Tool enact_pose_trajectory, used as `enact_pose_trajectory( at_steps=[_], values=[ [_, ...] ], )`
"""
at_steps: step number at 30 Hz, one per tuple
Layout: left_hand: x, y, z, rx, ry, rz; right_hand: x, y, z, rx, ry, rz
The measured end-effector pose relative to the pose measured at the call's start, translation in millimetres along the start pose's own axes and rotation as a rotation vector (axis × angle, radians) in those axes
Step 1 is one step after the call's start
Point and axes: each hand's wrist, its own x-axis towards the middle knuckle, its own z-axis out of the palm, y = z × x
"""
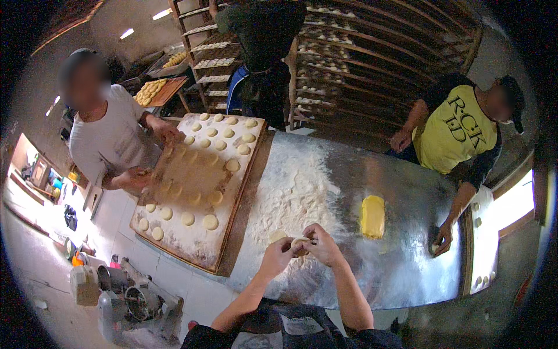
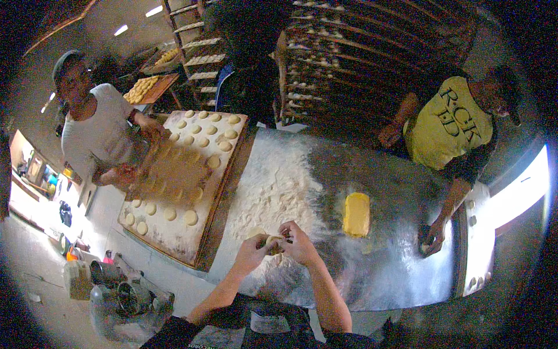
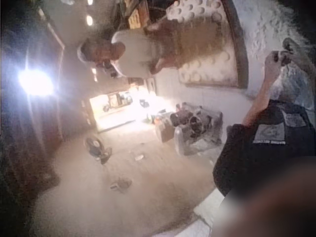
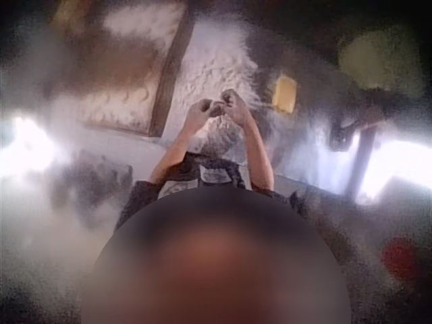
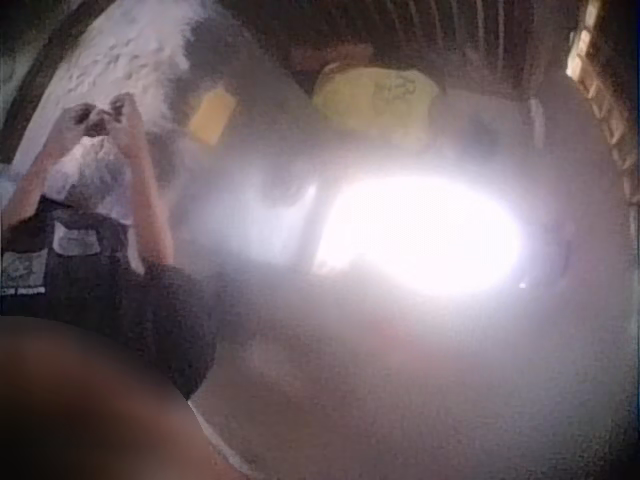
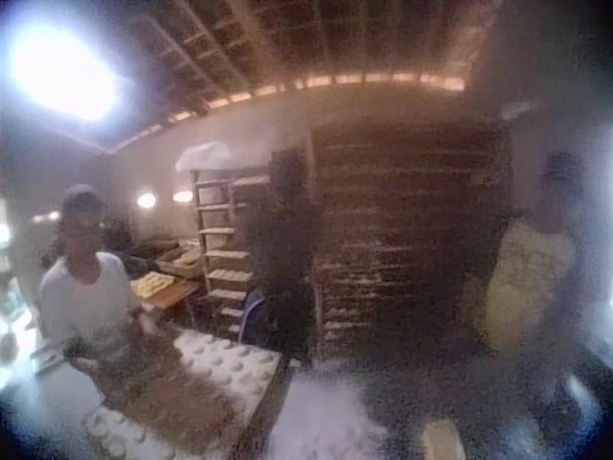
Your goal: The person shapes small dough balls into ring shapes by hand and places them on a wooden board. Coworkers also shape dough and arrange trays of shaped dough on racks in the background.
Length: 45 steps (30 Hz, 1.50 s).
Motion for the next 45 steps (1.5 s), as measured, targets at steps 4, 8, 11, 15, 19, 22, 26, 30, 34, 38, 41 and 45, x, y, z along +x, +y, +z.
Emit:
enact_pose_trajectory(
  at_steps=[4, 8, 11, 15, 19, 22, 26, 30, 34, 38, 41, 45],
  values=[
    [-15, 18, -14, -0.188, 0.043, -0.045, -14, -15, 0, 0.209, -0.055, 0.013],
    [-28, 32, -25, -0.112, 0.037, 0.030, -21, -29, 5, 0.117, -0.014, -0.006],
    [-33, 30, -26, -0.058, 0.010, 0.032, -18, -33, 21, -0.312, 0.129, -0.110],
    [-27, 13, -15, 0.324, 0.338, 0.371, -7, -24, 46, -0.357, 0.291, -0.297],
    [-33, -8, -5, 0.306, 0.489, 0.510, -11, -13, 50, 0.689, -0.134, -0.074],
    [-40, -21, -7, -0.197, 0.199, 0.412, -22, -14, 49, 0.936, -0.170, -0.042],
    [-53, -30, -2, -1.278, 0.149, 0.103, -30, -31, 64, 0.903, 0.067, 0.047],
    [-57, -37, -14, -0.026, 0.373, 0.229, -31, -50, 89, 0.404, -0.200, -0.008],
    [-65, -42, -43, 0.247, 0.371, 0.364, -28, -59, 116, 0.539, -0.143, -0.126],
    [-69, -52, -74, 0.535, 0.818, 0.609, -22, -66, 146, 1.358, -0.229, -0.029],
    [-68, -63, -94, 0.495, 0.695, 0.698, -14, -71, 170, 0.287, -0.052, -0.315],
    [-64, -78, -118, -0.154, 0.445, 0.367, 6, -75, 199, 0.638, -0.160, -0.335]
  ],
)
